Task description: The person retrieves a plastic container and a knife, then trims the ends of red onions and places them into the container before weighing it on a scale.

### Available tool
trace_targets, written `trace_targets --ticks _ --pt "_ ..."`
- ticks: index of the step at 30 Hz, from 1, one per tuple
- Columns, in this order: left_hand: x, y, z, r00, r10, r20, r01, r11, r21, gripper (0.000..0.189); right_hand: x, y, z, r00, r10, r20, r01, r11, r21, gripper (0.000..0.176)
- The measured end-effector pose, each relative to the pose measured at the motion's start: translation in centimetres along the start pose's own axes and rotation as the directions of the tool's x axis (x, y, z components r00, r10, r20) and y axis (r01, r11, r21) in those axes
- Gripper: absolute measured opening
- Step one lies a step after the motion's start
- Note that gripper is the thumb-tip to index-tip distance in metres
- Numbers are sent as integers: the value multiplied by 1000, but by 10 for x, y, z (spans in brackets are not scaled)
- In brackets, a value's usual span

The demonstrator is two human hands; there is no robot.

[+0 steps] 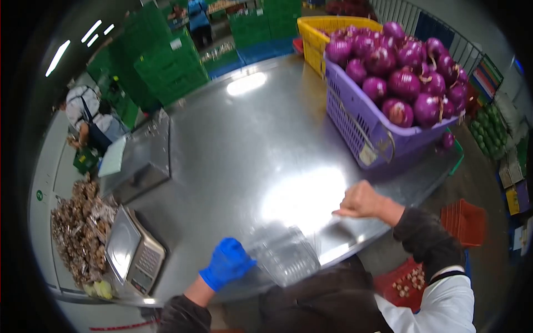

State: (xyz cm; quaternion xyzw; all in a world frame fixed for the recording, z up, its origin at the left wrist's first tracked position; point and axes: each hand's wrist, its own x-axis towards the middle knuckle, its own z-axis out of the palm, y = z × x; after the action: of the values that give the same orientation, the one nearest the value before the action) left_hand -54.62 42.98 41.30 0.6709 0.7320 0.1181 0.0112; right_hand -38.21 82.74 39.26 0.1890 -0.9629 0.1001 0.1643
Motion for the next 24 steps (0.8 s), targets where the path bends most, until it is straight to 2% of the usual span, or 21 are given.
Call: trace_targets --ticks 2,4,5,6,8,9,11,12,13,14,15,16,17,18,20,21,23,24 --pt "1 4 -3 998 -28 51 27 999 21 29 -1 -5 6 999 48 12 -49 991 121 45" --pt "15 7 -4 998 -39 -44 40 999 13 27 1 -10 10 971 226 79 -231 970 73 47" --pt "18 10 -2 993 -73 -97 71 997 -26 24 2 -13 11 924 335 186 -347 937 35 39" --pt "21 13 0 993 -74 -96 72 997 -28 24 3 -15 15 923 335 189 -347 937 35 39" --pt "25 17 5 965 -216 -149 227 972 63 21 6 -23 25 901 414 132 -429 894 125 28" --pt "27 18 9 964 -220 -147 231 971 63 21 11 -27 25 851 454 264 -498 857 131 22" --pt "29 17 15 866 -404 -294 441 895 68 20 20 -38 36 861 457 224 -496 852 169 22" --pt "30 16 18 867 -405 -291 442 894 71 20 26 -43 41 867 463 185 -494 845 203 24" --pt "30 16 21 813 -517 -268 541 841 17 23 36 -50 42 832 490 261 -549 796 255 29" --pt "31 14 24 746 -621 -240 633 774 -34 27 44 -54 47 832 489 261 -548 795 258 29" --pt "32 13 29 745 -623 -239 635 772 -32 27 51 -59 53 816 499 293 -573 768 287 29" --pt "31 12 34 670 -732 -124 716 681 -154 33 59 -65 58 798 505 329 -597 737 315 30" --pt "28 10 40 584 -812 6 786 563 -257 40 68 -69 61 751 502 429 -639 715 283 32" --pt "25 4 48 583 -812 8 787 562 -254 40 71 -72 67 751 501 429 -640 714 286 32" --pt "20 -12 65 537 -806 249 788 374 -488 51 69 -71 93 713 480 511 -662 701 265 33" --pt "18 -16 72 537 -806 249 788 374 -489 51 61 -69 113 725 502 471 -652 720 237 35" --pt "14 -23 80 521 -772 364 765 234 -600 57 44 -64 131 719 532 448 -667 709 230 36" --pt "13 -22 79 517 -776 360 765 231 -601 57 41 -61 129 714 559 422 -679 699 224 36"
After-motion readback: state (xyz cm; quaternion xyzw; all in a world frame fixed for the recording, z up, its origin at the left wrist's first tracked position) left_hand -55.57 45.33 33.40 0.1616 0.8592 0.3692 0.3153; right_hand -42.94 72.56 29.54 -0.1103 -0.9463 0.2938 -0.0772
